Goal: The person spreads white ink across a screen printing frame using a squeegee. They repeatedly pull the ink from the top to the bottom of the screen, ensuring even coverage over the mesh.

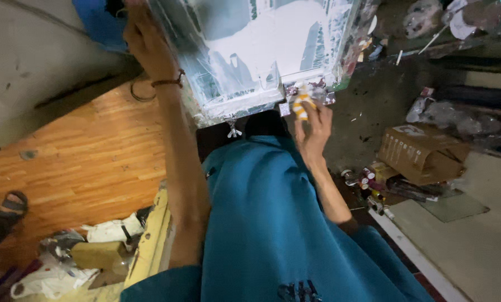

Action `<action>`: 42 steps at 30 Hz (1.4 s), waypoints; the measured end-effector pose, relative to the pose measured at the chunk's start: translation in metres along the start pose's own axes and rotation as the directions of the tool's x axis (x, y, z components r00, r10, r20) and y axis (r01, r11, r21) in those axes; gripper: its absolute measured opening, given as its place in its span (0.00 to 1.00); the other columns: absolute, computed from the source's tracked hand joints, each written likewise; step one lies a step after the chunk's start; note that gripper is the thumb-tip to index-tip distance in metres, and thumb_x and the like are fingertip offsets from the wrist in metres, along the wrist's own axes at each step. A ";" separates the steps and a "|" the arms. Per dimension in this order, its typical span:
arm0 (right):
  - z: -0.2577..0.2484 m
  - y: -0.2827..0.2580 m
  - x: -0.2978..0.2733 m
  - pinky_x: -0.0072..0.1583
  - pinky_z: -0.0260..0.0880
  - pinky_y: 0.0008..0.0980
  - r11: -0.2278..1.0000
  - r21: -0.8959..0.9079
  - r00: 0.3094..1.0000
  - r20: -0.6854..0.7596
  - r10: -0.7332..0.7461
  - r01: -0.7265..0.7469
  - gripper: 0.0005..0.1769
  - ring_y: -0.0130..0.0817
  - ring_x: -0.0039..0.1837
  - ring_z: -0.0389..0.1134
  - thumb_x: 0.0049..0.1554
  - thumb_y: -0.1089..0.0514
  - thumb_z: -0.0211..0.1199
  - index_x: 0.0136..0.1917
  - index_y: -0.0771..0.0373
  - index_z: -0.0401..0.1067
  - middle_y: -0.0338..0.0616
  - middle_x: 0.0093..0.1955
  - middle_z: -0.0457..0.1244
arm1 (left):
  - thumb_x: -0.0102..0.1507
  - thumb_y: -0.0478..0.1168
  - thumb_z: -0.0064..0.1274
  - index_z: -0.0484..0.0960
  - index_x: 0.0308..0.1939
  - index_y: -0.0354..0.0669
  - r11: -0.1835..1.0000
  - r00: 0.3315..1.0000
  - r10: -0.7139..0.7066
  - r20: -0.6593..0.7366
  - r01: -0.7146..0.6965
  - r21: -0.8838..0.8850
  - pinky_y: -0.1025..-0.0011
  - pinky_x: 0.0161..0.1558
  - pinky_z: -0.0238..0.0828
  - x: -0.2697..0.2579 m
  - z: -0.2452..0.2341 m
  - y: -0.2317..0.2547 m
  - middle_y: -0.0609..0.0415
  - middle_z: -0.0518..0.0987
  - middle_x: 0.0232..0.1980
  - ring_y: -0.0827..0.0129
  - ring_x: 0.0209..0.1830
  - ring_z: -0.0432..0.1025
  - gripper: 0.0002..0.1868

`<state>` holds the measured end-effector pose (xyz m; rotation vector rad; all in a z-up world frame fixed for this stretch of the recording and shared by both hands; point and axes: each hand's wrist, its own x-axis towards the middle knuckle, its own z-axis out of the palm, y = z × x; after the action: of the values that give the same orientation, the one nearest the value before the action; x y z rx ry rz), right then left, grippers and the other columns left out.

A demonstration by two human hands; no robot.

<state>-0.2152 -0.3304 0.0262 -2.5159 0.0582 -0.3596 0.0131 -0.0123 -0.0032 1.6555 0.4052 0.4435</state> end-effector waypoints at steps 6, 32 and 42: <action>0.000 -0.006 0.005 0.56 0.69 0.45 0.999 0.030 0.999 -0.032 0.014 -0.013 0.13 0.51 0.58 0.63 0.67 0.52 0.61 0.60 0.61 0.75 0.53 0.59 0.63 | 0.73 0.56 0.40 0.82 0.60 0.31 0.995 0.997 -0.013 0.076 0.020 -0.101 0.68 0.62 0.67 0.000 -0.002 0.007 0.45 0.82 0.59 0.73 0.57 0.69 0.30; 0.016 0.204 0.036 0.50 0.72 0.23 0.437 0.785 0.604 -0.101 0.790 -0.439 0.10 0.23 0.46 0.70 0.65 0.58 0.58 0.56 0.61 0.76 0.36 0.43 0.66 | 0.78 0.64 0.32 0.61 0.78 0.33 0.938 0.970 -0.236 0.052 0.213 0.274 0.55 0.81 0.40 0.006 -0.023 0.047 0.30 0.52 0.81 0.48 0.82 0.50 0.39; 0.047 0.222 0.058 0.44 0.63 0.35 0.445 0.553 0.440 -0.152 0.885 -0.705 0.32 0.28 0.34 0.62 0.70 0.38 0.53 0.29 0.54 0.72 0.35 0.27 0.63 | 0.80 0.63 0.34 0.48 0.83 0.38 0.947 0.980 -0.199 0.014 0.188 0.260 0.55 0.85 0.24 0.006 -0.014 0.051 0.36 0.39 0.85 0.51 0.87 0.35 0.39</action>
<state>-0.1388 -0.4951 -0.1221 -1.6337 1.2337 -0.4272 0.0121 -0.0035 0.0490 1.8515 0.6104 0.2163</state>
